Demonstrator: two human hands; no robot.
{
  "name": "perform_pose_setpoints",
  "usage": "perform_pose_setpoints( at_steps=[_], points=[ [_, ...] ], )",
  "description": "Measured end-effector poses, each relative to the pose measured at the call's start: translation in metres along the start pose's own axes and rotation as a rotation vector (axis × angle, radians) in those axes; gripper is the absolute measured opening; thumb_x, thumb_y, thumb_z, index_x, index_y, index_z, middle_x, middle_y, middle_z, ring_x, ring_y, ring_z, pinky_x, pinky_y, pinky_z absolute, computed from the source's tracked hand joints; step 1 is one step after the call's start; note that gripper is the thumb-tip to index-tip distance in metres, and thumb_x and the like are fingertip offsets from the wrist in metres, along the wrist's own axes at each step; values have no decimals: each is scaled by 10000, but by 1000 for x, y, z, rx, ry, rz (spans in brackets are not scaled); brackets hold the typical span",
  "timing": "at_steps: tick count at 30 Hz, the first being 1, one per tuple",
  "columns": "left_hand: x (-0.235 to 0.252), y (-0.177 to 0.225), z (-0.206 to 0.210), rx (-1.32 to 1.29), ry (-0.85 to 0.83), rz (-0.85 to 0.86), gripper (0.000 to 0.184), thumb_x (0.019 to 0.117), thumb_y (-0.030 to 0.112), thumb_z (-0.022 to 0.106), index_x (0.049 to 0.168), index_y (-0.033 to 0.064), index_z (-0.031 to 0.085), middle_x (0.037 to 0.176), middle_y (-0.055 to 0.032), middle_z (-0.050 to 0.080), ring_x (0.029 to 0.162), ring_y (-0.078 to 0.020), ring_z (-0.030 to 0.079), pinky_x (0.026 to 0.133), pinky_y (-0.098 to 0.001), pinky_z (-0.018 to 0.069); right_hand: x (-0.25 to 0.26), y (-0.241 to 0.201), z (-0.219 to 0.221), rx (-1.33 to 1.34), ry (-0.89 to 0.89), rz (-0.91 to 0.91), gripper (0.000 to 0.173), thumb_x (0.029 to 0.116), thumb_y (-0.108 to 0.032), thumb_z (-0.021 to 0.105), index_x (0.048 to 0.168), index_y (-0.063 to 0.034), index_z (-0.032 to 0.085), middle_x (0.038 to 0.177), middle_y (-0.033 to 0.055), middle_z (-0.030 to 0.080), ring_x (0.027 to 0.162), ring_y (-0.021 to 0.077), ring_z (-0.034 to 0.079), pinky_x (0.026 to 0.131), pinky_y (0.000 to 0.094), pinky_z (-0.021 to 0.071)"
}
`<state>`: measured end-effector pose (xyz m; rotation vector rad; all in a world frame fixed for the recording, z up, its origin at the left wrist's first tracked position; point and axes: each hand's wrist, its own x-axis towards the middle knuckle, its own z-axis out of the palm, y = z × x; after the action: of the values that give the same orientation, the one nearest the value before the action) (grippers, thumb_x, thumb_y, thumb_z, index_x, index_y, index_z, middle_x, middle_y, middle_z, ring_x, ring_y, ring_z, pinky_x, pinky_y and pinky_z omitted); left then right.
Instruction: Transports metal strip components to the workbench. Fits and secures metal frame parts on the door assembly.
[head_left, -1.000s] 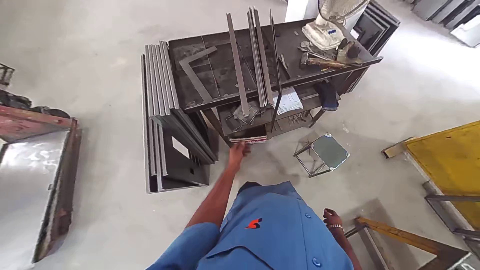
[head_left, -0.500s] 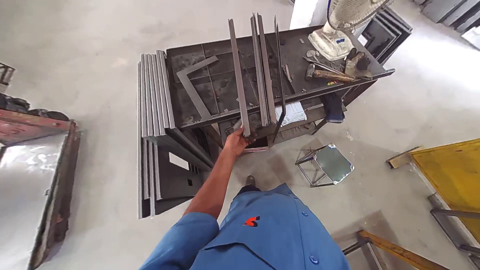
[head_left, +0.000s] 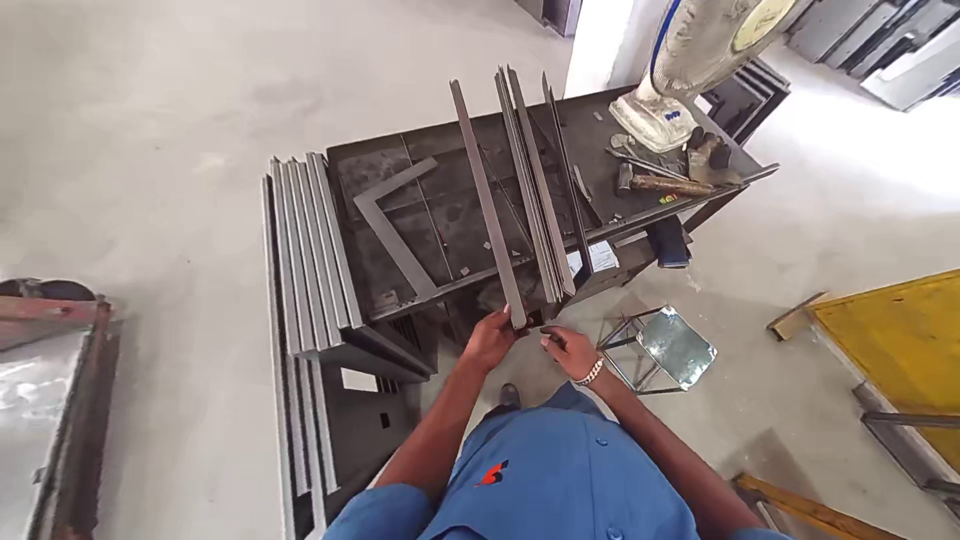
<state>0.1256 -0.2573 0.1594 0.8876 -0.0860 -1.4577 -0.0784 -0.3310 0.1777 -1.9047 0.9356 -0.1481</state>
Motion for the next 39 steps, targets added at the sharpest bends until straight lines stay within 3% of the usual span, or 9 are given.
perform_pose_setpoints(
  at_steps=[4,7,11,15,20,24,31,35,39],
  points=[
    [-1,-1,-4,-49,-25,6,366,1131,217,348,1327,-23,543,1147,-159,695,1002,-250,699,914,-437,582,16,-41,1,-227,20,-19,424,1071,-388,501,1247,-64,709,1098,122,750,1000,253,725,944,487,567],
    [-3,-3,-9,-57,-11,13,362,1128,220,354,1312,-15,560,1121,-158,703,971,-246,705,868,-424,593,12,-43,-3,-309,314,-95,341,1044,-325,532,1119,-85,763,1007,104,768,887,261,746,805,500,605],
    [-6,-3,-14,-30,65,26,358,1125,213,371,1301,-32,564,1100,-186,706,938,-261,715,840,-421,604,21,-29,-28,-342,551,-65,363,1019,-318,571,1281,-104,701,1072,127,713,777,246,692,684,439,595],
    [-7,-3,-13,-25,85,31,368,1126,226,366,1295,-30,569,1095,-192,703,922,-263,715,812,-408,607,38,-25,-55,-384,405,137,493,1033,-430,530,1417,-132,613,1255,140,672,923,278,705,814,473,587],
    [-8,-6,-1,-16,113,37,428,1127,292,331,1311,-4,579,1091,-166,701,911,-246,702,798,-407,600,50,-28,-72,-432,306,218,517,1041,-499,493,1377,-141,655,1284,125,683,1022,314,718,851,536,585],
    [-5,-10,6,-33,129,40,431,1127,290,322,1312,-1,580,1089,-170,704,922,-255,707,812,-417,602,57,-26,-88,-447,166,289,594,1045,-571,447,1353,-110,660,1303,142,692,1164,335,683,957,567,541],
    [1,-21,15,-64,172,90,432,1121,299,323,1298,11,591,1083,-172,703,923,-265,705,817,-434,597,72,-8,-99,-322,64,262,669,1009,-668,461,1214,-80,707,1065,170,738,1027,350,712,881,585,554],
    [-1,-21,17,-31,194,116,416,1118,294,325,1293,27,592,1082,-163,703,926,-262,704,814,-436,595,76,-9,-98,-296,47,250,634,995,-646,514,1190,-75,710,1048,165,740,1014,346,715,870,580,556],
    [-6,-16,28,130,324,149,357,1115,278,390,1277,20,577,1050,-159,714,912,-268,714,792,-461,608,73,-15,-101,-230,32,261,696,1006,-682,449,1165,-55,706,1061,189,735,1029,364,715,869,600,558]
  ],
)
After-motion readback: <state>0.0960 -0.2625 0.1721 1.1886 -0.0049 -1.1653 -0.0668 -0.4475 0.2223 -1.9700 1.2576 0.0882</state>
